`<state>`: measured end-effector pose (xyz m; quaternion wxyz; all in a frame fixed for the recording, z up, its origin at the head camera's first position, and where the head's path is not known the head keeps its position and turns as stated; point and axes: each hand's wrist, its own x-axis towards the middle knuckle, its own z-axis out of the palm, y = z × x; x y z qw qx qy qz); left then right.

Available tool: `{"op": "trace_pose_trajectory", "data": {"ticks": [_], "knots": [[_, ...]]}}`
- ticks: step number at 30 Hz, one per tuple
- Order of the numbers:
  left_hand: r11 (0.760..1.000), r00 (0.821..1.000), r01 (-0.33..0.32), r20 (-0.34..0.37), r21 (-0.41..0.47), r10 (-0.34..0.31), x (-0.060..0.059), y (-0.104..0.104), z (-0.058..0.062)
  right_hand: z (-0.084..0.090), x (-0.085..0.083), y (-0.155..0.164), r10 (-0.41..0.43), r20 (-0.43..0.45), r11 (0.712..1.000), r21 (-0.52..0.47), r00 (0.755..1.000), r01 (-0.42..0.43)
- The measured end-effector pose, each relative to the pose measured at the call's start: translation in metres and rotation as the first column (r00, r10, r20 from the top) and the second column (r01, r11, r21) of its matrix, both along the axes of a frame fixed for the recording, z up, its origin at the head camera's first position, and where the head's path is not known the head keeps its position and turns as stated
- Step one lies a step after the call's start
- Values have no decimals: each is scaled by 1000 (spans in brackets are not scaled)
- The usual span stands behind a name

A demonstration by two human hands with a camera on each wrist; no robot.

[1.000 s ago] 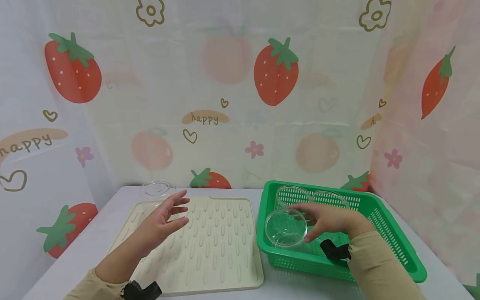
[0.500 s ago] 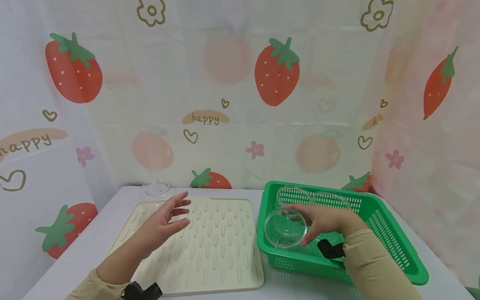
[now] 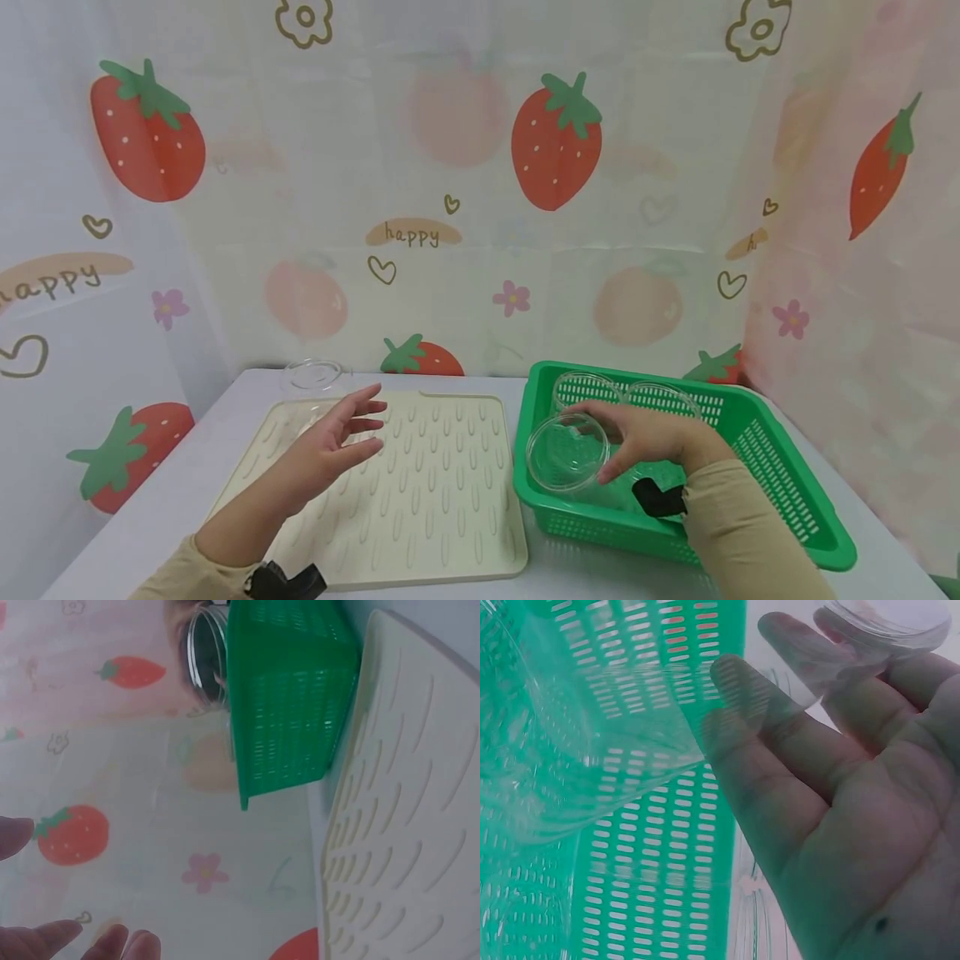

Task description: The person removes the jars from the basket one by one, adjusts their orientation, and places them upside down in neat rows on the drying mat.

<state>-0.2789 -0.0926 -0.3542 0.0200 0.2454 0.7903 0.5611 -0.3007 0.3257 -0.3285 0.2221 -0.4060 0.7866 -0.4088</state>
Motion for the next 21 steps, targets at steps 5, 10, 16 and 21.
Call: {"op": "trace_pose_trajectory", "data": {"ticks": [5, 10, 16, 21], "knots": [[1000, 1000, -6, 12, 0, 6, -1, -2, 0, 1, 1, 0, 6, -45, 1000, -2, 999, -6], [1000, 1000, -10, 21, -6, 10, -2, -4, 0, 4, 2, 4, 26, -74, 999, -32, 997, -29], [1000, 1000, -11, 21, -10, 12, -2, -6, 0, 11, 4, 8, -2, -126, 998, -55, 992, -5], [1000, 1000, -13, 26, -10, 13, -1, -7, 0, 21, 9, 11, 8, -188, 995, -95, 982, -26]]}}
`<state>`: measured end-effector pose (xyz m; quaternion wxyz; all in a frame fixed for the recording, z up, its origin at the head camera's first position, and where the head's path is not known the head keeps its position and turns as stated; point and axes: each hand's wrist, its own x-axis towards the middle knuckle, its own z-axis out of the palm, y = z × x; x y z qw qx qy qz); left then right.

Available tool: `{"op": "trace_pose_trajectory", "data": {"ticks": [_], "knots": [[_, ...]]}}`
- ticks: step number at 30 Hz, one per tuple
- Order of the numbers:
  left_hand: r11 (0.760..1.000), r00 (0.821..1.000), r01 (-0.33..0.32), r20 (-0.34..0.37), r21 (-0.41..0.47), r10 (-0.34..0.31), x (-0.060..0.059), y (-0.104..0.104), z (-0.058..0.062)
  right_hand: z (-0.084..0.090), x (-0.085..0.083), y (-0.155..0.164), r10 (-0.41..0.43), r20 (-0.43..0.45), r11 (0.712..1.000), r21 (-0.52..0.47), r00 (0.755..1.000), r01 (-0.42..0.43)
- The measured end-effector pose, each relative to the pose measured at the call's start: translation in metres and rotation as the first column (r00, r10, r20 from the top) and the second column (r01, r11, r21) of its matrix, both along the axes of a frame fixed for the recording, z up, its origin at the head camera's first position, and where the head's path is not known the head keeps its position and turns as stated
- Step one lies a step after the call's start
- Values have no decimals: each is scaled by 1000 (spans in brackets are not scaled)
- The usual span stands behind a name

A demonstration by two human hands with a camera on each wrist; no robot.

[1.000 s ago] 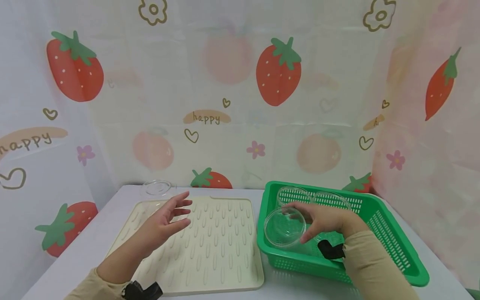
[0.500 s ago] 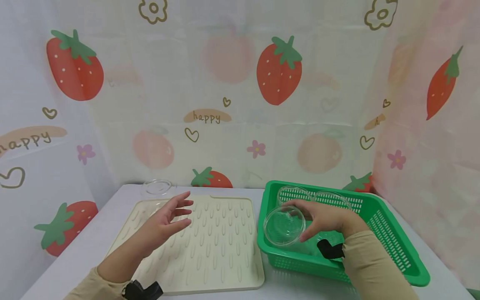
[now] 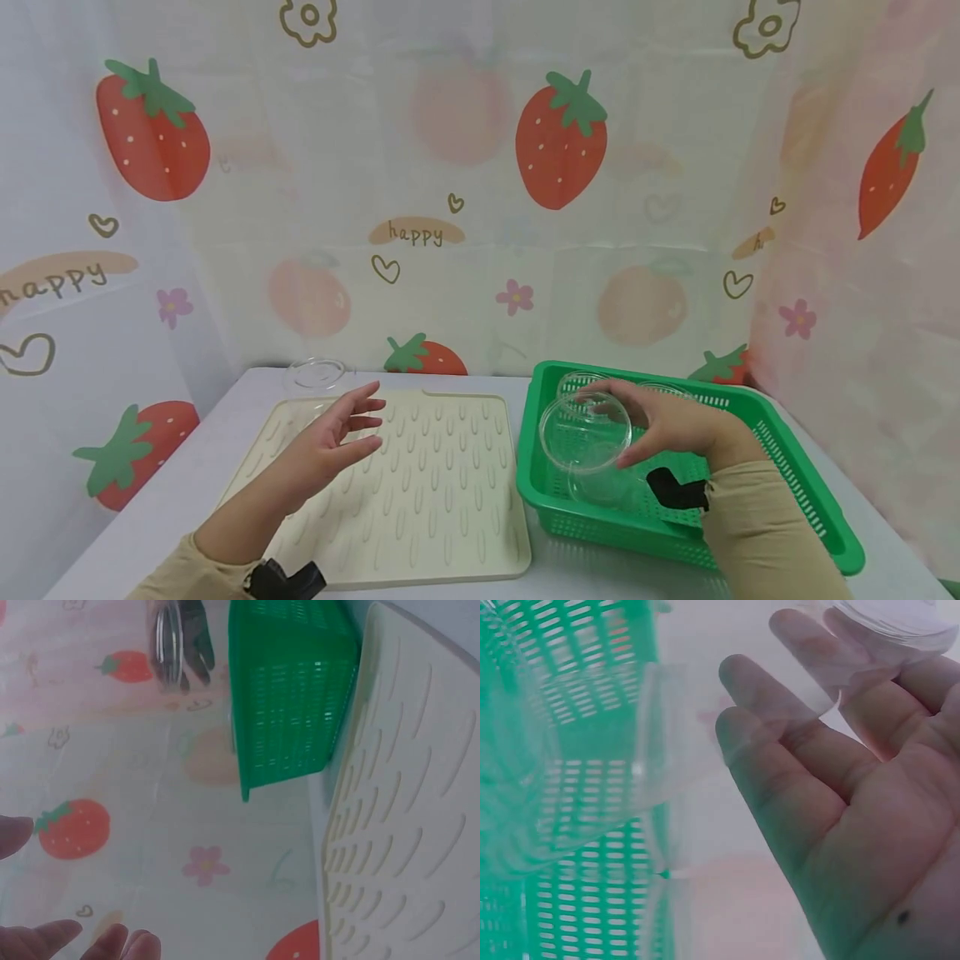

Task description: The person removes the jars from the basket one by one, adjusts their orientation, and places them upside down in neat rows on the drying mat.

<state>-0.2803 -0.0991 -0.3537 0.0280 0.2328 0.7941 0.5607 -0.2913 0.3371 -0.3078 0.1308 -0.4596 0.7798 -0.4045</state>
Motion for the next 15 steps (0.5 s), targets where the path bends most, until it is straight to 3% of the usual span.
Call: {"op": "trace_pose_trajectory", "data": {"ticks": [5, 11, 15], "knots": [[1000, 1000, -5, -6, 1, 5, 1, -1, 0, 14, 8, 3, 72, -6, 995, -67, 997, -72], [1000, 1000, -17, -12, 3, 17, 2, -2, 2, 28, 16, 4, 27, -54, 996, -81, 998, -31], [1000, 1000, -13, -20, 7, 14, 3, -3, 3, 33, 18, 3, 30, -29, 991, -127, 999, -33]]}}
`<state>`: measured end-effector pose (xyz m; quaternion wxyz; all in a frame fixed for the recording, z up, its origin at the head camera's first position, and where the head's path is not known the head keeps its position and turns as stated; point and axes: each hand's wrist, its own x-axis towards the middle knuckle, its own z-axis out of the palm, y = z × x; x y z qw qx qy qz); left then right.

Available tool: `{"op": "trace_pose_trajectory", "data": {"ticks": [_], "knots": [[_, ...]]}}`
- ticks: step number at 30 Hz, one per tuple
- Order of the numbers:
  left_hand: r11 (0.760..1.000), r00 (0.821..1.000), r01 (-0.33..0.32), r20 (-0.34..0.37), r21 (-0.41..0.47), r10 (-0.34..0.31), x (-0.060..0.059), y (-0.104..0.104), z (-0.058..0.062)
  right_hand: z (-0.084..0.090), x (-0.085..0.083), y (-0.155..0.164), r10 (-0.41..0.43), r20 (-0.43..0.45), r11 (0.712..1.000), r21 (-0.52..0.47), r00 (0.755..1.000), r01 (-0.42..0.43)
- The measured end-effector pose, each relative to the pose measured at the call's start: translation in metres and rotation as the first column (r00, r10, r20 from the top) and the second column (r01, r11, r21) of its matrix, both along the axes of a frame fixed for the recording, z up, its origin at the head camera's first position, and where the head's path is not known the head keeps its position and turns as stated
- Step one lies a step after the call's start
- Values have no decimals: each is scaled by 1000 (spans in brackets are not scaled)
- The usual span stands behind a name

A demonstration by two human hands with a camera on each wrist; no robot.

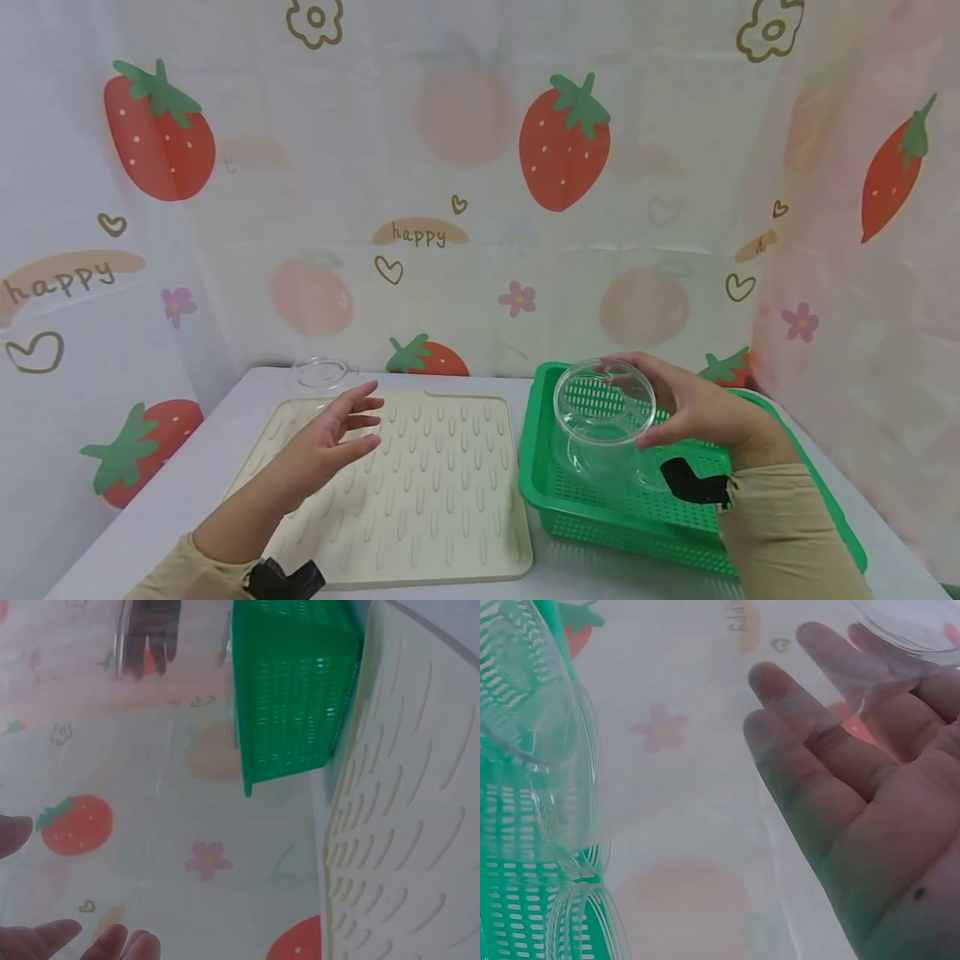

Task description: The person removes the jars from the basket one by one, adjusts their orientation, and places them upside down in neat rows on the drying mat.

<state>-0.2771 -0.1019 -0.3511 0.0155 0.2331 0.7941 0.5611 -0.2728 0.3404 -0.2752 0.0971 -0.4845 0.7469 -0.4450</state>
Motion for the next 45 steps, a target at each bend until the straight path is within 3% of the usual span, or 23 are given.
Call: {"op": "trace_pose_trajectory", "data": {"ticks": [4, 11, 22, 29, 34, 40, 45], "knots": [[1000, 1000, -7, 3, 0, 7, -1, 0, -1, 1, 1, -1, -11, 14, 1000, -27, 1000, 11], [1000, 1000, -26, 5, -16, 26, 1, 0, 0, 1, -5, -5, 21, -47, 995, -95, 999, -25], [1000, 1000, -25, -3, 2, 25, 0, -3, 1, 7, -3, -12, -125, -89, 988, -101, 988, 115], [1000, 1000, -10, -13, 18, 11, -1, -4, 3, 9, -8, -28, -96, -149, 977, -204, 984, 64], [999, 1000, -3, -15, 32, 4, 0, -4, 6, 7, -15, -45, -128, -134, 963, -252, 983, 91], [997, 998, 45, -34, 67, -43, 0, -4, 8, 2, -22, -73, -172, -49, 952, -266, 984, 154], [992, 995, 83, -70, 90, -77, 0, -2, 6, -4, -25, -98, -159, -28, 933, -331, 987, 141]]}}
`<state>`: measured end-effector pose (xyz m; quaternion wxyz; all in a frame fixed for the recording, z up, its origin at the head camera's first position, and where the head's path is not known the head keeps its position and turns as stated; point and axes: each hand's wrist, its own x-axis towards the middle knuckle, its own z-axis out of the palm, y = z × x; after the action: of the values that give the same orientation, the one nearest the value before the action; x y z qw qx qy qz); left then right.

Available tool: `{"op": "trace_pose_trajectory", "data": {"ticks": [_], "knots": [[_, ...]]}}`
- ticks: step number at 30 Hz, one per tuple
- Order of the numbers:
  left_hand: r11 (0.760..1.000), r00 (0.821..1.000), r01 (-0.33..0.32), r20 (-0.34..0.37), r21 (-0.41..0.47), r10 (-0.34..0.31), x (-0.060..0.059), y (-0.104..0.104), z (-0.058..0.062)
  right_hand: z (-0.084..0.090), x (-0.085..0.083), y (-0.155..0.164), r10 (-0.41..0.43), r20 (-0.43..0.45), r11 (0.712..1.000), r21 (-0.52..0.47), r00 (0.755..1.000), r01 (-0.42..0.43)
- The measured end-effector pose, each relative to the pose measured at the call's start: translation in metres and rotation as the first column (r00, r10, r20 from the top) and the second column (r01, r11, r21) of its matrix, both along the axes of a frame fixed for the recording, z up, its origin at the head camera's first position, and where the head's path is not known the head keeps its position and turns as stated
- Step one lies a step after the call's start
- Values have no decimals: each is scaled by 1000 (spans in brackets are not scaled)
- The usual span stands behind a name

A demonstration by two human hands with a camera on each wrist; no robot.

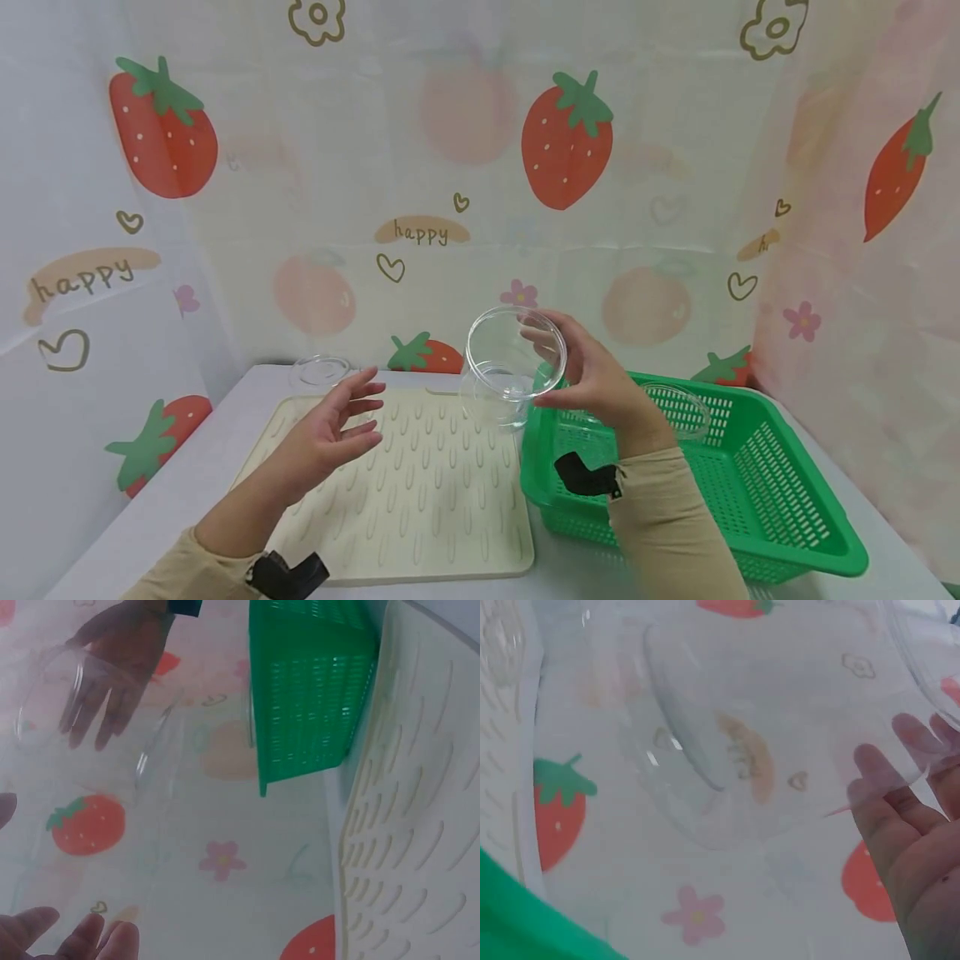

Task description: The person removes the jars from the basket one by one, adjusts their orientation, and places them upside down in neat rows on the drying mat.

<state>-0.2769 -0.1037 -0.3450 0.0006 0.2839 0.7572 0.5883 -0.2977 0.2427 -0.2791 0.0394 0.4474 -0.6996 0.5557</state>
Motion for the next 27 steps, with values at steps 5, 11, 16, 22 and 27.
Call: {"op": "trace_pose_trajectory", "data": {"ticks": [5, 11, 16, 22, 27], "knots": [[1000, 1000, 13, -5, 16, -13, -1, 2, -4, -8, -3, -26, 30, 13, 995, -98, 999, -28], [998, 999, 47, -13, 51, -46, -3, 4, -12, -22, -4, -56, 70, 59, 981, -186, 996, -57], [996, 998, 56, -7, 64, -56, -5, 2, -16, -31, -1, -73, 94, 78, 970, -231, 993, -74], [996, 998, 49, 26, 73, -51, -7, -1, -20, -39, 1, -86, 143, 92, 962, -248, 985, -117], [993, 995, 75, 57, 91, -80, -8, -4, -24, -45, -1, -94, 199, 60, 946, -273, 978, -176]]}}
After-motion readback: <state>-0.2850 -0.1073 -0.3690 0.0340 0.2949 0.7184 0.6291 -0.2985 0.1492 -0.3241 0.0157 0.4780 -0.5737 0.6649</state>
